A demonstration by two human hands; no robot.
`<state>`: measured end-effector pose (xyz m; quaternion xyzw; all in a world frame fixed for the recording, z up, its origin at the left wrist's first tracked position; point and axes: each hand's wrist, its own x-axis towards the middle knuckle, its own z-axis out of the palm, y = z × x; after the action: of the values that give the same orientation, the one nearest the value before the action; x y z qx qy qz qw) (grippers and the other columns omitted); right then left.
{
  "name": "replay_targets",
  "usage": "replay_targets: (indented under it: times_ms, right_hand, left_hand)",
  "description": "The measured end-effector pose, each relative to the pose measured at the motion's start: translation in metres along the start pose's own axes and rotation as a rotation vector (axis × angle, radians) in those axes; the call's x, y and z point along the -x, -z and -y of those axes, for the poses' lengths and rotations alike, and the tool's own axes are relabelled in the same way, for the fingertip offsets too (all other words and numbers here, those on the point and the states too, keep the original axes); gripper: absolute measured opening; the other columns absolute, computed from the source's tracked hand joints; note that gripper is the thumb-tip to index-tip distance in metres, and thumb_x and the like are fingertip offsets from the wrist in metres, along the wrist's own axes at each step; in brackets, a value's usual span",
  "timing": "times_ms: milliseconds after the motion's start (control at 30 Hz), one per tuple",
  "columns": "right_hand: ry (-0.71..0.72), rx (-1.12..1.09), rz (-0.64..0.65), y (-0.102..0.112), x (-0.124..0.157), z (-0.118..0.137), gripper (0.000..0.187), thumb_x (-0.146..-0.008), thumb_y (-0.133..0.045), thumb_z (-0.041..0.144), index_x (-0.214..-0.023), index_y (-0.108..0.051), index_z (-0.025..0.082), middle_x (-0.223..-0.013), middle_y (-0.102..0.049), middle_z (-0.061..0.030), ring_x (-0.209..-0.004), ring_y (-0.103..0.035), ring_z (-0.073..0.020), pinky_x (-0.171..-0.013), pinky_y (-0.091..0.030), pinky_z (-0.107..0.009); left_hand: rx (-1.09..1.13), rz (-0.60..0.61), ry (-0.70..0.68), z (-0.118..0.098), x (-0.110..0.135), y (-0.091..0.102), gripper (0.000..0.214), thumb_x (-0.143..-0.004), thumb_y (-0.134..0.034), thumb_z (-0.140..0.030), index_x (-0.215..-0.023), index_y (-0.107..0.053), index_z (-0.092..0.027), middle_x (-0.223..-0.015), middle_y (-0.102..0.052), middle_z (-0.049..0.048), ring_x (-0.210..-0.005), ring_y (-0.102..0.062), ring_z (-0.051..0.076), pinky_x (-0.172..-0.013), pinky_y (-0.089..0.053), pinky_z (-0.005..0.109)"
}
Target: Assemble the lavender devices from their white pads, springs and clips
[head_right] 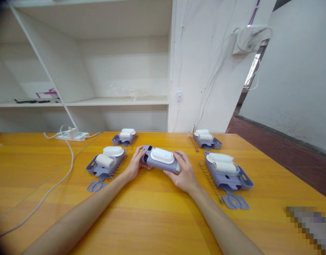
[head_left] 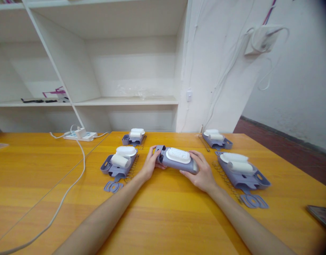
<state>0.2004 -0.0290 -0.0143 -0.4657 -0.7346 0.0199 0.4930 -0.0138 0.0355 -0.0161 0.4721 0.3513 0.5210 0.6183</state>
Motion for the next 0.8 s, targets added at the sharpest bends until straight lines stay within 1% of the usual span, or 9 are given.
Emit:
replay_targets:
  times_ms: [67,167,267,367,433,533,633,733,800]
  right_hand:
    - [-0.009,0.004,0.015,0.000,0.000,0.000,0.059,-0.067,-0.071,0.033,-0.121,-0.049,0.023,-0.120,-0.047,-0.0088,-0.114,-0.046,-0.0270,-0.100,-0.039,-0.043]
    - [-0.013,0.007,0.043,0.000,0.000,0.000,0.059,-0.067,-0.071,0.032,-0.122,-0.049,0.024,-0.121,-0.045,-0.0084,-0.115,-0.045,-0.0265,-0.101,-0.038,-0.042]
    - [-0.008,0.016,0.068,-0.001,0.001,-0.001,0.060,-0.068,-0.071,0.030,-0.123,-0.048,0.024,-0.124,-0.043,-0.0082,-0.116,-0.044,-0.0261,-0.102,-0.037,-0.041]
    - [-0.010,0.027,0.086,-0.003,0.002,-0.002,0.062,-0.069,-0.070,0.029,-0.125,-0.046,0.024,-0.125,-0.041,-0.0085,-0.117,-0.042,-0.0262,-0.103,-0.036,-0.041]
    - [-0.014,0.030,0.094,-0.003,0.002,-0.003,0.062,-0.069,-0.070,0.029,-0.126,-0.046,0.023,-0.126,-0.040,-0.0087,-0.118,-0.042,-0.0263,-0.103,-0.035,-0.041]
    - [-0.011,0.038,0.101,-0.004,0.003,-0.003,0.063,-0.069,-0.070,0.028,-0.127,-0.045,0.024,-0.126,-0.040,-0.0086,-0.118,-0.041,-0.0263,-0.104,-0.035,-0.041]
    - [-0.014,0.042,0.101,-0.004,0.003,-0.003,0.064,-0.069,-0.070,0.027,-0.128,-0.045,0.024,-0.126,-0.039,-0.0087,-0.119,-0.040,-0.0263,-0.104,-0.034,-0.041]
    - [-0.020,0.047,0.099,-0.004,0.003,-0.003,0.064,-0.070,-0.070,0.027,-0.128,-0.045,0.024,-0.127,-0.038,-0.0088,-0.119,-0.040,-0.0266,-0.104,-0.034,-0.042]
    - [-0.020,0.049,0.097,-0.004,0.003,-0.003,0.064,-0.070,-0.070,0.027,-0.128,-0.044,0.024,-0.127,-0.039,-0.0087,-0.119,-0.040,-0.0266,-0.104,-0.034,-0.042]
  left_hand:
    - [-0.028,0.018,0.005,-0.001,0.002,-0.001,0.051,-0.075,-0.059,-0.047,-0.117,-0.039,-0.024,-0.076,-0.061,0.0047,-0.045,-0.061,0.017,-0.039,-0.052,0.029]
    - [-0.050,-0.017,0.005,-0.002,0.002,-0.003,0.056,-0.073,-0.063,-0.043,-0.119,-0.038,-0.024,-0.076,-0.062,0.0056,-0.041,-0.060,0.017,-0.036,-0.051,0.028]
    - [-0.083,-0.040,0.000,-0.001,0.002,-0.003,0.059,-0.075,-0.062,-0.041,-0.124,-0.035,-0.022,-0.072,-0.062,0.0049,-0.039,-0.059,0.017,-0.034,-0.050,0.028]
    - [-0.165,0.002,-0.007,0.000,0.002,-0.003,0.062,-0.079,-0.055,-0.043,-0.132,-0.028,-0.024,-0.072,-0.061,0.0037,-0.040,-0.060,0.016,-0.035,-0.050,0.027]
    - [-0.222,0.028,-0.022,-0.001,0.002,-0.003,0.062,-0.082,-0.051,-0.045,-0.135,-0.024,-0.027,-0.079,-0.062,0.0048,-0.041,-0.060,0.014,-0.035,-0.050,0.026]
    - [-0.274,0.030,-0.044,-0.003,0.004,-0.003,0.061,-0.082,-0.049,-0.046,-0.136,-0.024,-0.029,-0.089,-0.061,0.0066,-0.041,-0.059,0.012,-0.034,-0.049,0.025]
    - [-0.300,0.062,-0.063,-0.005,0.007,-0.004,0.065,-0.083,-0.048,-0.049,-0.138,-0.021,-0.028,-0.083,-0.062,0.0049,-0.042,-0.059,0.012,-0.036,-0.050,0.026]
    - [-0.359,0.096,-0.094,-0.006,0.010,-0.006,0.079,-0.077,-0.057,-0.049,-0.141,-0.017,-0.026,-0.077,-0.062,0.0031,-0.043,-0.058,0.012,-0.039,-0.051,0.025]
    - [-0.398,0.101,-0.108,-0.006,0.012,-0.007,0.090,-0.070,-0.067,-0.045,-0.142,-0.015,-0.026,-0.081,-0.062,0.0036,-0.044,-0.056,0.010,-0.040,-0.050,0.023]
